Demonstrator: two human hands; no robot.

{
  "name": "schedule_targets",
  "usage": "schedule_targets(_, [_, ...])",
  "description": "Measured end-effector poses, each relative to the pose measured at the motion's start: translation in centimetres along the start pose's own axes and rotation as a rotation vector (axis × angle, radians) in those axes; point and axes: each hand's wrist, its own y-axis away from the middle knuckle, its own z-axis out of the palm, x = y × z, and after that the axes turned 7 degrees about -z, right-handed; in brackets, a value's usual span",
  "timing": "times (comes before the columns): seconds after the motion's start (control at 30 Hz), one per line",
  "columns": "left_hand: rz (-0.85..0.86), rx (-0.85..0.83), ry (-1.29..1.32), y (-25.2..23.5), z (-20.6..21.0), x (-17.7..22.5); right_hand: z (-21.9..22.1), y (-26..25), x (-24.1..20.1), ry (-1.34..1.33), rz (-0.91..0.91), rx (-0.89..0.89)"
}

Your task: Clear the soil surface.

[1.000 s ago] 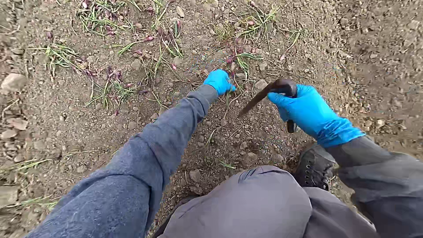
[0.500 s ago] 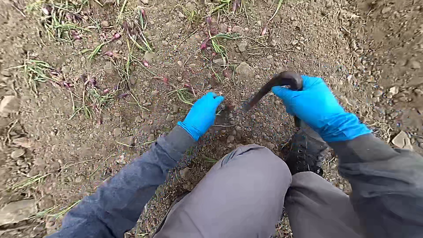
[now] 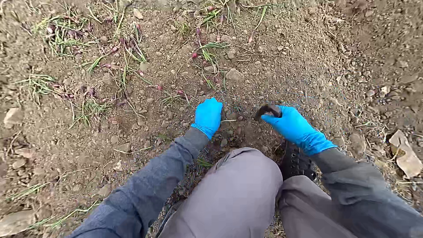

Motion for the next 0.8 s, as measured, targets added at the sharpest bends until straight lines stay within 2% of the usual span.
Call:
schedule_targets(0.07, [0.131,0.027,0.155,-1.2,-0.3,-1.9,-2.1,0.6,-1.5,-0.005,0.04,0.018])
schedule_targets(0.13, [0.198,0.055,0.526,-2.7,-2.1,-2.5,-6.4,2.2,-3.6,-0.06,0.004,0.169])
schedule_targets(0.2, [0.11,0.043,0.873,-4.2,-4.3,-1.8,-9.1,2.7,-4.6,-0.184,-0.075,0.316])
schedule_targets(0.27, [0.014,0.061,0.992,-6.0,-6.3,0.2,-8.5,1.2,-3.8,-0.195,-0.059,0.346])
schedule_targets(0.33, [0.046,0.09,0.872,-7.0,-6.8,3.4,-4.9,-1.1,-0.7,-0.122,0.049,0.226])
schedule_targets(0.4, [0.205,0.019,0.518,-6.7,-5.7,7.3,-1.8,-2.0,2.0,-0.066,0.112,0.108])
schedule_targets(0.43, [0.327,-0.038,0.286,-6.7,-4.3,9.2,-2.0,-1.7,2.1,-0.058,0.113,0.101])
schedule_targets(0.5, [0.554,-0.082,-0.094,-6.0,0.5,12.1,-5.3,1.1,0.8,-0.073,0.101,0.187])
schedule_targets(0.57, [0.645,-0.006,-0.145,-5.5,2.8,12.4,-10.2,3.1,-1.0,-0.127,-0.001,0.362])
schedule_targets(0.6, [0.618,0.035,-0.053,-5.2,2.7,11.4,-11.9,3.6,-1.3,-0.166,-0.066,0.443])
schedule_targets(0.67, [0.461,0.135,0.125,-4.3,0.5,7.7,-12.7,3.2,-0.9,-0.203,-0.109,0.527])
schedule_targets(0.73, [0.198,0.182,0.192,-4.3,-2.7,3.2,-10.9,0.6,1.3,-0.11,-0.036,0.458])
schedule_targets(0.8, [0.007,0.061,0.112,-4.9,-4.0,-0.3,-7.5,-2.8,5.0,-0.011,0.094,0.277])
